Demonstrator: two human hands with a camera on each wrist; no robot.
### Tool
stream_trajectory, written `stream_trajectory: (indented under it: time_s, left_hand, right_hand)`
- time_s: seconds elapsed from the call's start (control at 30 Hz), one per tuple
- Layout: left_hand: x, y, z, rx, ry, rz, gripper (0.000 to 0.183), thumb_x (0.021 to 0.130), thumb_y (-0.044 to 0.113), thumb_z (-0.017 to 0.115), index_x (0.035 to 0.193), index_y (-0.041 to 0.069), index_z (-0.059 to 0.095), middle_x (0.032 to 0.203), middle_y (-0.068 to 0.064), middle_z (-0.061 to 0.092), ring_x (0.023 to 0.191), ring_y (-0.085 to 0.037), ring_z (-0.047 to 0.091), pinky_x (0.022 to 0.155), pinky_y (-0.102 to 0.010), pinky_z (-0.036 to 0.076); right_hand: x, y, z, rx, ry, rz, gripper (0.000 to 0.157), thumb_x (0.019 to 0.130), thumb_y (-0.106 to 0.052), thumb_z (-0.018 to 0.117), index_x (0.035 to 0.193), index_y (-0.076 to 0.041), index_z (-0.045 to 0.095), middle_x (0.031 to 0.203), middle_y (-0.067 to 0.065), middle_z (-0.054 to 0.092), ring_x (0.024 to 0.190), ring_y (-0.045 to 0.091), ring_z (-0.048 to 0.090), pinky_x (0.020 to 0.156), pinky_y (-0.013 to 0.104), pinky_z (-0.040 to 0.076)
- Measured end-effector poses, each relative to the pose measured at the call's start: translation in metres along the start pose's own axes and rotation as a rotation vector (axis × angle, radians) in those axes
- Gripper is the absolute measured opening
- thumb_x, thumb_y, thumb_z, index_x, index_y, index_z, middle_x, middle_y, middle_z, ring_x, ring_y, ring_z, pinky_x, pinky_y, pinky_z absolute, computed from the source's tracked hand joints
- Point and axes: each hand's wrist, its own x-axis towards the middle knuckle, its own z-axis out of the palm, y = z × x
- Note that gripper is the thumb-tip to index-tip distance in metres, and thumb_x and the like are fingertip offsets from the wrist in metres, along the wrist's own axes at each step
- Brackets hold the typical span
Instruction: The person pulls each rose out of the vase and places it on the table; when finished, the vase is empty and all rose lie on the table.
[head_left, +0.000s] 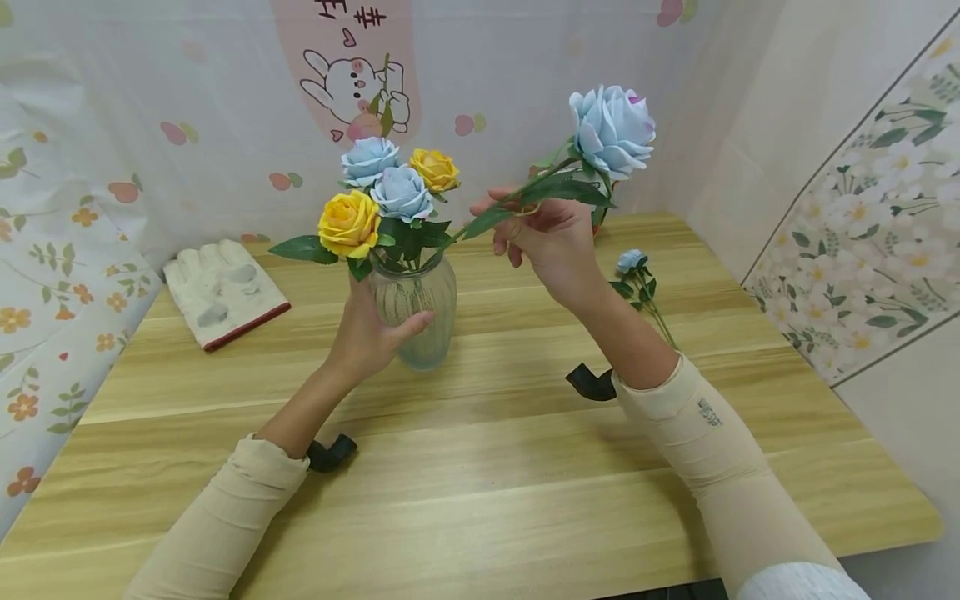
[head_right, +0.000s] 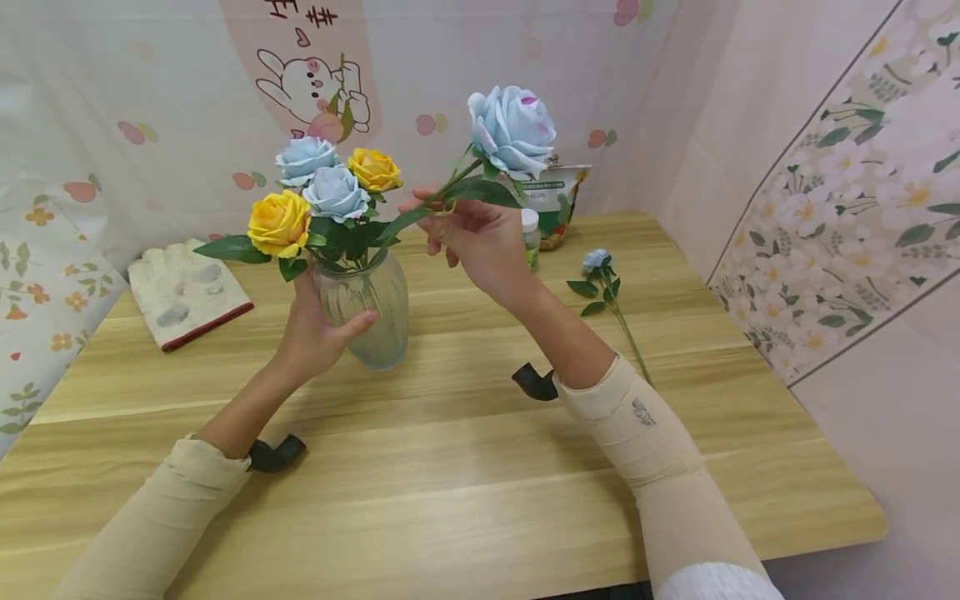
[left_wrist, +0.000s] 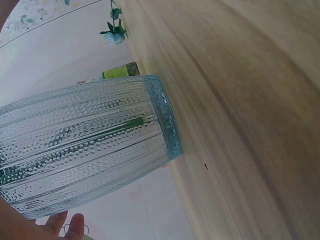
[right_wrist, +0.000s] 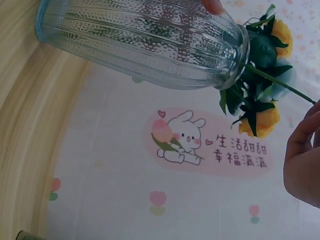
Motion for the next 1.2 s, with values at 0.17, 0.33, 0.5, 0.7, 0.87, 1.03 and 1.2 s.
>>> stream_trajectory:
  time_s: [0.17,0.33,0.5,0.7,0.87,1.03,1.2]
  left_hand:
    - [-0.001,0.000,0.000,-0.007,-0.004,0.004,0.110,0.081,0.004,0.081,0.155,0.006,-0.001,0.159,-0.015,0.022,0.147,-0.019,0.021,0.120,-0.045,0.017]
    - [-0.001,0.000,0.000,-0.001,-0.004,0.006,0.111,0.081,0.004,0.081,0.155,0.006,-0.001,0.160,-0.015,0.020,0.148,-0.017,0.019,0.120,-0.046,0.017]
    - [0.000,-0.001,0.000,-0.001,0.001,0.011,0.111,0.080,0.004,0.081,0.155,0.006,-0.001,0.160,-0.015,0.020,0.148,-0.018,0.019,0.120,-0.046,0.017]
    - [0.000,-0.001,0.000,0.000,0.003,0.009,0.113,0.080,0.003,0.082,0.155,0.007,-0.002,0.160,-0.015,0.020,0.148,-0.019,0.020,0.120,-0.047,0.017]
    - [0.000,-0.001,0.000,-0.003,0.008,0.007,0.113,0.079,0.003,0.082,0.155,0.008,-0.002,0.160,-0.015,0.019,0.148,-0.018,0.020,0.120,-0.046,0.017]
    - [-0.002,0.000,0.000,-0.007,0.003,0.006,0.112,0.080,0.003,0.081,0.155,0.006,-0.002,0.160,-0.016,0.020,0.148,-0.018,0.020,0.119,-0.045,0.017]
    - [0.000,-0.004,0.001,-0.006,-0.002,0.003,0.112,0.080,0.002,0.081,0.155,0.007,-0.002,0.160,-0.016,0.019,0.148,-0.017,0.020,0.120,-0.045,0.018]
  right_hand:
    - [-0.003,-0.004,-0.004,0.072,0.045,0.008,0.021,0.085,-0.016,0.073,0.106,-0.017,0.076,0.097,0.005,0.076,0.056,0.017,0.058,0.045,0.022,0.039]
    - [-0.005,-0.011,-0.011,0.113,0.075,-0.023,0.022,0.085,-0.012,0.072,0.106,-0.011,0.076,0.095,0.008,0.076,0.054,0.018,0.055,0.043,0.023,0.038]
    - [-0.007,-0.022,-0.017,0.131,0.106,-0.015,0.021,0.084,-0.008,0.073,0.104,-0.003,0.076,0.094,0.011,0.075,0.052,0.021,0.049,0.047,0.024,0.038]
    - [-0.011,-0.032,-0.027,0.140,0.152,0.023,0.020,0.082,-0.005,0.076,0.100,0.002,0.076,0.092,0.014,0.074,0.052,0.021,0.048,0.048,0.025,0.039]
    - [-0.018,-0.034,-0.034,0.148,0.194,0.086,0.023,0.082,-0.006,0.077,0.102,0.005,0.074,0.092,0.015,0.074,0.054,0.020,0.050,0.048,0.023,0.040]
    - [-0.024,-0.036,-0.043,0.130,0.208,0.126,0.024,0.082,-0.008,0.077,0.102,0.005,0.072,0.094,0.014,0.074,0.055,0.019,0.051,0.050,0.022,0.040]
    - [-0.031,-0.038,-0.056,0.075,0.186,0.163,0.022,0.083,-0.013,0.077,0.100,0.001,0.074,0.093,0.008,0.075,0.055,0.015,0.043,0.048,0.020,0.032]
